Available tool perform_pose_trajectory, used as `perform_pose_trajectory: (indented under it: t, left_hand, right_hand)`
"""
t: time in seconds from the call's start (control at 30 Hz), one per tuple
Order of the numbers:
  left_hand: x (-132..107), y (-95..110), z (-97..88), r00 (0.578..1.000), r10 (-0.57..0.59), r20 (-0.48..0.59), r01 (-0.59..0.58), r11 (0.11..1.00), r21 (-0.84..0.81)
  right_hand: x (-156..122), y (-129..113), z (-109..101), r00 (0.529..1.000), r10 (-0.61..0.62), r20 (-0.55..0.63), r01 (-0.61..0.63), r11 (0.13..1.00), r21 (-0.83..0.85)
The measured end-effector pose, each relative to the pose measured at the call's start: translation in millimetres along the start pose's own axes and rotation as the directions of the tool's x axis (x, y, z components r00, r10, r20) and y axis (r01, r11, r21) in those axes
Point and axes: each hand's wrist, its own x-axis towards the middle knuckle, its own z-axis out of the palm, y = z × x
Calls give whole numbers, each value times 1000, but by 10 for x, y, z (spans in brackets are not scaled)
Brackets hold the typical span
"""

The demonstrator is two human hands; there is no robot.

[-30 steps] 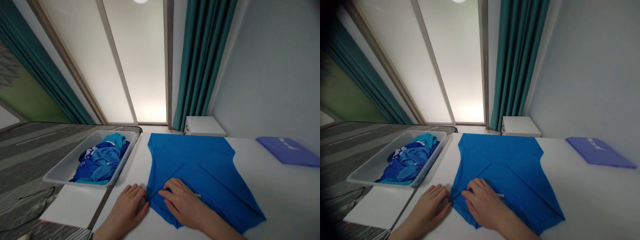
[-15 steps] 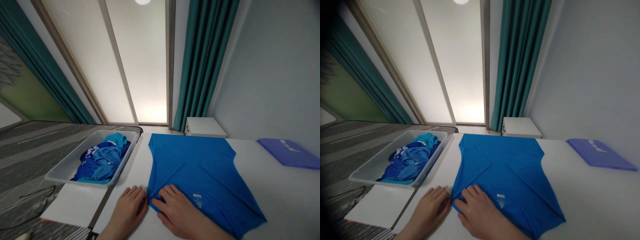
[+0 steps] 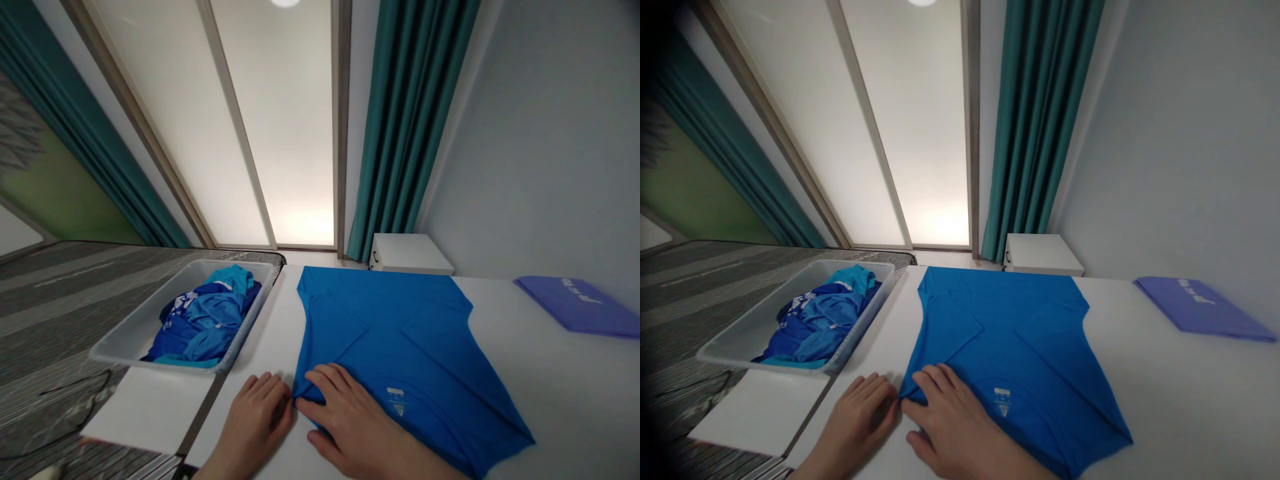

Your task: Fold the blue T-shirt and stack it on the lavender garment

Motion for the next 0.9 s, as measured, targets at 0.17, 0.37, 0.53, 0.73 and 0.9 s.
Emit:
perform_pose_trajectory:
  t: [0.17, 0.37, 0.53, 0.73, 0.9]
  left_hand:
    - [-9, -1, 4, 1000, -5, 9, 5, 1000, -7]
    - [-9, -10, -11, 1000, 12, 11, -11, 1000, -21]
    - [-8, -15, -24, 1000, -3, 13, 3, 1000, -30]
    - [-35, -50, -67, 999, -46, -3, 46, 995, -90]
    - [-68, -95, -70, 1000, -23, 0, 23, 991, -133]
  right_hand:
    - [8, 24, -31, 999, -22, 40, 20, 999, 31]
    - [24, 21, -50, 998, -21, 55, 20, 999, 28]
    - [19, 7, -50, 999, -16, 48, 15, 999, 34]
    - [2, 16, -46, 1000, 1, 31, -2, 1000, 31]
    - [-2, 23, -35, 998, -11, 55, 8, 998, 56]
